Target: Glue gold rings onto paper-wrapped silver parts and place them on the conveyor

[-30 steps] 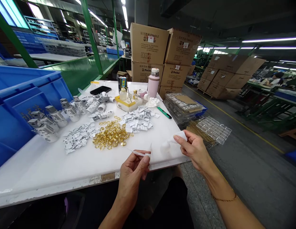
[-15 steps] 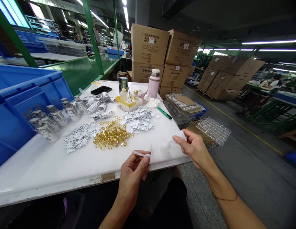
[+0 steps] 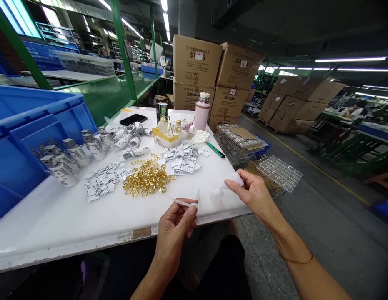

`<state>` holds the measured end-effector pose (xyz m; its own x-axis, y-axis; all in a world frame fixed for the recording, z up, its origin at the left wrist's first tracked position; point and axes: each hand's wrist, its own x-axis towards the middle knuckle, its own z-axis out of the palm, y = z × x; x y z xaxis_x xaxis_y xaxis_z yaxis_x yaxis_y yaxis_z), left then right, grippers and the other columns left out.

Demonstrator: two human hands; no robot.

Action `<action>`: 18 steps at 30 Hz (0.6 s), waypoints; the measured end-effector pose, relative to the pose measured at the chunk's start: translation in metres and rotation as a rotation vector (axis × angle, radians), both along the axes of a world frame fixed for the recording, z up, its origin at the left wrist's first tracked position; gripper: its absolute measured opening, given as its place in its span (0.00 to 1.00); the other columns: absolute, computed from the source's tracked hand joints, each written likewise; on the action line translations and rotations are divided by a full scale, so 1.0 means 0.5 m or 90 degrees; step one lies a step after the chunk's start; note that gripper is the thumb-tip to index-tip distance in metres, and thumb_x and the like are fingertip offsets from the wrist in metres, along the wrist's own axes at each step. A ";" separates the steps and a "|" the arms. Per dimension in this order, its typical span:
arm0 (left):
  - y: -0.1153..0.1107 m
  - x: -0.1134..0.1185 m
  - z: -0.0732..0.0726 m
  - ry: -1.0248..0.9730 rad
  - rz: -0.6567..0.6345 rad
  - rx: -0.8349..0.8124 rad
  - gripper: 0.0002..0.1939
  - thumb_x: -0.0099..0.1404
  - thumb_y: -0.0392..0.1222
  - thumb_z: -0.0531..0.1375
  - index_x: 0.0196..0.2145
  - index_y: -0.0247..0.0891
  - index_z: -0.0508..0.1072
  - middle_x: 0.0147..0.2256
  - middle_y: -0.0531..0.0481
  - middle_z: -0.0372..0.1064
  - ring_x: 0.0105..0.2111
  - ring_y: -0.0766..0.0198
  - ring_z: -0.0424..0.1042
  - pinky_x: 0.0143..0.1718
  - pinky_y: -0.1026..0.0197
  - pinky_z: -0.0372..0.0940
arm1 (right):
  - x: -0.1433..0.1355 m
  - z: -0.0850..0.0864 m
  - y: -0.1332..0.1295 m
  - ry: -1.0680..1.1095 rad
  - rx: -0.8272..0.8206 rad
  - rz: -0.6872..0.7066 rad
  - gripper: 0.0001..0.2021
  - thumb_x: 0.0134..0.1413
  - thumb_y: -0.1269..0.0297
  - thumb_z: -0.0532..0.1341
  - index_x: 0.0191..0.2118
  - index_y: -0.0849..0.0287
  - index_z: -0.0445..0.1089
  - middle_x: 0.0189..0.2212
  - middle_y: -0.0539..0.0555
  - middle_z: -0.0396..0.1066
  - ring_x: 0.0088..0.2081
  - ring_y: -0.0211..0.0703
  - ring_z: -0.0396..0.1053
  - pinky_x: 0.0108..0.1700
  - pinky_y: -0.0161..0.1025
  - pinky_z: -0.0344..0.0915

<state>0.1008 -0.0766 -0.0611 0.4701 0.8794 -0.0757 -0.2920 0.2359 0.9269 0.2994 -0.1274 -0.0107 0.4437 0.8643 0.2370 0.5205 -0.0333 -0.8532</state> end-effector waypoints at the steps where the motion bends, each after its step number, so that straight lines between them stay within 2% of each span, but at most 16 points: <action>1: 0.000 0.000 0.000 0.000 0.000 0.000 0.11 0.61 0.50 0.63 0.36 0.40 0.75 0.23 0.58 0.60 0.20 0.74 0.55 0.21 0.70 0.53 | 0.001 0.000 0.000 -0.012 -0.001 0.000 0.17 0.52 0.54 0.62 0.23 0.57 0.57 0.20 0.43 0.48 0.22 0.33 0.46 0.23 0.34 0.44; 13: 0.000 0.003 -0.003 -0.005 0.006 -0.007 0.12 0.60 0.49 0.64 0.36 0.39 0.76 0.23 0.58 0.59 0.20 0.74 0.56 0.20 0.70 0.53 | 0.003 0.010 0.001 -0.140 -0.033 -0.002 0.15 0.53 0.55 0.61 0.25 0.57 0.59 0.20 0.43 0.51 0.22 0.33 0.47 0.24 0.34 0.47; 18: 0.001 0.002 0.001 -0.005 0.008 -0.013 0.12 0.59 0.49 0.65 0.35 0.38 0.76 0.23 0.57 0.60 0.21 0.73 0.57 0.20 0.70 0.53 | -0.003 0.023 0.004 -0.194 -0.042 -0.009 0.14 0.52 0.57 0.61 0.24 0.57 0.58 0.18 0.43 0.49 0.21 0.33 0.47 0.24 0.34 0.46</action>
<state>0.1018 -0.0760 -0.0606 0.4591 0.8838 -0.0899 -0.3027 0.2507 0.9195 0.2977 -0.1255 0.0007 0.3737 0.8763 0.3042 0.7507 -0.0930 -0.6541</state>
